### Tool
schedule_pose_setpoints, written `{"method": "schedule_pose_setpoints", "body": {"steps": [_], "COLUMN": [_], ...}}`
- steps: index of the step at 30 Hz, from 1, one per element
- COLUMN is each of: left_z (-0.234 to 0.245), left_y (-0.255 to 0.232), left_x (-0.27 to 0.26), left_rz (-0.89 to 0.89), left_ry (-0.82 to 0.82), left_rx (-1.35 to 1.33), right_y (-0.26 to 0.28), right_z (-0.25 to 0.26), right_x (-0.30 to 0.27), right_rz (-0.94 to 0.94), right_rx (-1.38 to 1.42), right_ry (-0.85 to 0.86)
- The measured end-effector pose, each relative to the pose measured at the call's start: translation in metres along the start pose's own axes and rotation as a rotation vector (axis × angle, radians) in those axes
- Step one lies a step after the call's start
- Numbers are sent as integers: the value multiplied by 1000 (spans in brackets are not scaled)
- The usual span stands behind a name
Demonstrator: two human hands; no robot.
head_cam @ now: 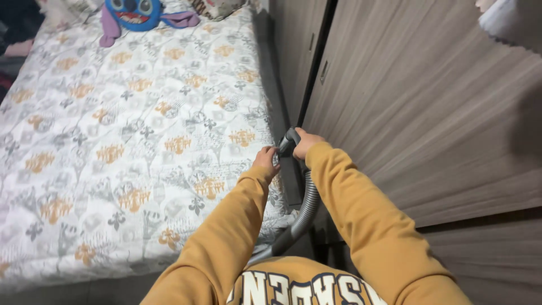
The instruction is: The person connects the vacuum hose, extension tube, and brush head, then briefly vacuums the floor.
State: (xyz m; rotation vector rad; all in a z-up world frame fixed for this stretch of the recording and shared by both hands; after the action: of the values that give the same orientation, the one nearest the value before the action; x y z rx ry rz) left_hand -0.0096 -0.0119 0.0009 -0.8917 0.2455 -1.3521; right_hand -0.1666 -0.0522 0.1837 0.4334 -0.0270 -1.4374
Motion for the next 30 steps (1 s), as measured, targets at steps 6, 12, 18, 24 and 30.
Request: {"method": "schedule_pose_setpoints", "body": {"steps": [6, 12, 18, 24, 30], "left_z": [3, -11, 10, 5, 3], "left_y": [-7, -2, 12, 28, 36], "left_x": [13, 8, 3, -3, -1], "left_rz": [51, 72, 90, 172, 249], "left_ry": [-79, -143, -165, -138, -22], "left_rx": [-8, -73, -81, -53, -33], "right_y": [17, -11, -35, 1, 11], "right_z": [24, -39, -87, -43, -41], "right_x": [-23, 21, 78, 103, 107], "right_rz": [135, 158, 186, 180, 169], "right_rx": [-223, -179, -252, -333, -354], "right_ry": [81, -18, -15, 20, 11]}}
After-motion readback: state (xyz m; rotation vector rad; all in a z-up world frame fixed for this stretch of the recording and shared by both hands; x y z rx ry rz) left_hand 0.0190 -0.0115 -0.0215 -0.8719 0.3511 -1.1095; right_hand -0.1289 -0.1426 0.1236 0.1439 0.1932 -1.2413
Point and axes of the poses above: each hand's wrist, its own x-axis towards the middle knuckle, its own z-axis out of the back of the hand, y = z × x, the point moved 2 cm from there along x, towards the middle knuckle, and after that the axes turned 12 degrees about -y, right-handed, at the moved point
